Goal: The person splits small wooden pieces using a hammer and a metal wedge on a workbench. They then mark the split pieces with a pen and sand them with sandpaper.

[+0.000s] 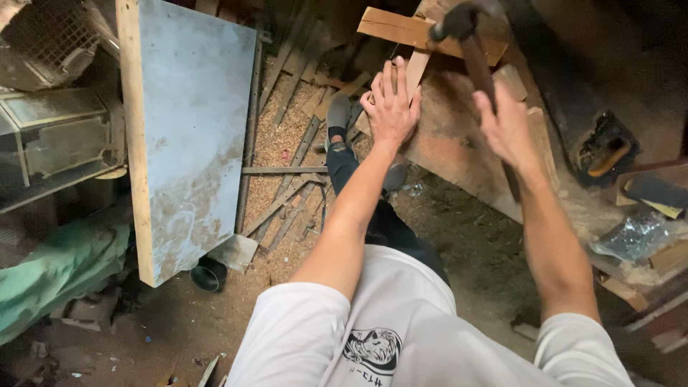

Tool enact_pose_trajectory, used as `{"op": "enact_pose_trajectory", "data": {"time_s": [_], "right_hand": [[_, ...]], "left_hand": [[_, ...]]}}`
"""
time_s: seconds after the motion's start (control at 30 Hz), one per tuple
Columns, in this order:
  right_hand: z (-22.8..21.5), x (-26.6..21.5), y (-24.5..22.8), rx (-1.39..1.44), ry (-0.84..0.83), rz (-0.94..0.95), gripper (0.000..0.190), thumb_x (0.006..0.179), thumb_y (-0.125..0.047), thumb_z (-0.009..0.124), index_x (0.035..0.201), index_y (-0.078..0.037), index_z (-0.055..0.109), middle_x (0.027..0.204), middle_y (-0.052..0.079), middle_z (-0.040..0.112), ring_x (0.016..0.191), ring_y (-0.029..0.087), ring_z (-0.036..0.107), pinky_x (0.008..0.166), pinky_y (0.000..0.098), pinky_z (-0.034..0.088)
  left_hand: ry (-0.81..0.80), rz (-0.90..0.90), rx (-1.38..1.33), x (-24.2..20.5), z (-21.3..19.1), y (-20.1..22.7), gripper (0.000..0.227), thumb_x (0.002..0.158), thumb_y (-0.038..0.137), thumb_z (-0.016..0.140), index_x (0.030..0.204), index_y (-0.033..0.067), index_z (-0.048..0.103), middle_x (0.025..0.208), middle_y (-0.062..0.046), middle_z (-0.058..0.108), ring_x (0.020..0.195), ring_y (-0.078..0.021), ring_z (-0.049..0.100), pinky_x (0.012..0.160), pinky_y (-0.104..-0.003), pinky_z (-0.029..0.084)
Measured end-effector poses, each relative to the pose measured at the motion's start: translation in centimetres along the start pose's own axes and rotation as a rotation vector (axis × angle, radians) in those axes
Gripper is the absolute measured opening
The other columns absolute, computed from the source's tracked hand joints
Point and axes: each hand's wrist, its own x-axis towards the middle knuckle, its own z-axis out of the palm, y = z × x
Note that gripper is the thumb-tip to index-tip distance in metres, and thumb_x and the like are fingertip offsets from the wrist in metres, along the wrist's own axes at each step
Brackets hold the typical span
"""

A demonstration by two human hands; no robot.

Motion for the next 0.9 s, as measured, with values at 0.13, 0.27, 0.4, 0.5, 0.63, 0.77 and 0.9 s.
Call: {"op": "enact_pose_trajectory", "data": {"time_s": [0.13,0.27,0.4,0.5,0.63,0.77,0.9], "right_hand": [[-0.8,0.2,-0.1,0.094,0.223,0.016,0.047,0.123,-0.043,0.046,0.141,-0.001,0.057,0.074,0.012,0.062,0.064,0.020,0.064,0.058,0.0409,0.048],[2.2,1.0,0.9,0.027,0.089,0.297,0.061,0.119,-0.049,0.042,0.150,0.004,0.040,0.062,0.013,0.055,0.047,0.022,0.049,0.041,0.0390,0.044],[3.8,0.2,2.1,0.075,0.076,-0.019,0.056,0.117,-0.053,0.038,0.125,-0.001,0.058,0.069,0.001,0.056,0.051,0.013,0.052,0.044,0.0335,0.044],[3.7,0.0,1.7,0.065,0.255,0.014,0.042,0.120,-0.043,0.042,0.128,-0.004,0.055,0.070,0.003,0.057,0.052,0.015,0.050,0.045,0.0351,0.044],[4.0,-0.4,-0.2,0.068,0.126,0.120,0.030,0.115,-0.026,0.047,0.133,-0.002,0.049,0.063,0.007,0.057,0.044,0.020,0.051,0.037,0.0379,0.041],[4.5,-0.4,-1.1,-0.068,0.133,-0.102,0.016,0.117,-0.016,0.048,0.123,-0.002,0.053,0.068,0.009,0.059,0.049,0.020,0.056,0.039,0.0344,0.043],[5.6,-2.2,-0.5,0.062,0.283,-0.230,0.015,0.122,-0.014,0.046,0.121,0.000,0.049,0.073,0.012,0.062,0.053,0.020,0.058,0.044,0.0335,0.045]], "left_hand": [[0.000,-0.008,0.027,0.1,0.0,0.0,0.073,0.098,0.046,0.059,0.159,0.0131,0.035,0.154,-0.010,0.047,0.133,-0.0275,0.049,0.102,-0.051,0.036],[-0.005,-0.012,0.023,0.3,0.0,-0.2,0.073,0.097,0.046,0.059,0.159,0.0140,0.035,0.154,-0.010,0.047,0.133,-0.0272,0.049,0.103,-0.051,0.037],[0.000,-0.017,0.013,0.3,0.0,-0.4,0.074,0.099,0.046,0.059,0.160,0.0126,0.034,0.154,-0.009,0.047,0.134,-0.0272,0.049,0.104,-0.051,0.037],[-0.010,-0.014,0.020,0.3,0.0,-0.4,0.074,0.098,0.046,0.059,0.159,0.0133,0.034,0.154,-0.009,0.047,0.133,-0.0271,0.049,0.102,-0.051,0.037],[-0.009,-0.010,-0.006,0.0,-0.1,-0.1,0.074,0.099,0.046,0.059,0.159,0.0123,0.034,0.154,-0.010,0.047,0.134,-0.0270,0.048,0.103,-0.050,0.036],[-0.023,-0.008,0.013,0.1,-0.2,-0.1,0.074,0.098,0.046,0.059,0.159,0.0122,0.034,0.154,-0.010,0.046,0.134,-0.0276,0.048,0.103,-0.051,0.036],[-0.002,-0.005,-0.015,-0.3,-0.1,-0.1,0.073,0.101,0.044,0.058,0.161,0.0116,0.033,0.156,-0.011,0.045,0.135,-0.0282,0.047,0.103,-0.049,0.036]]}}
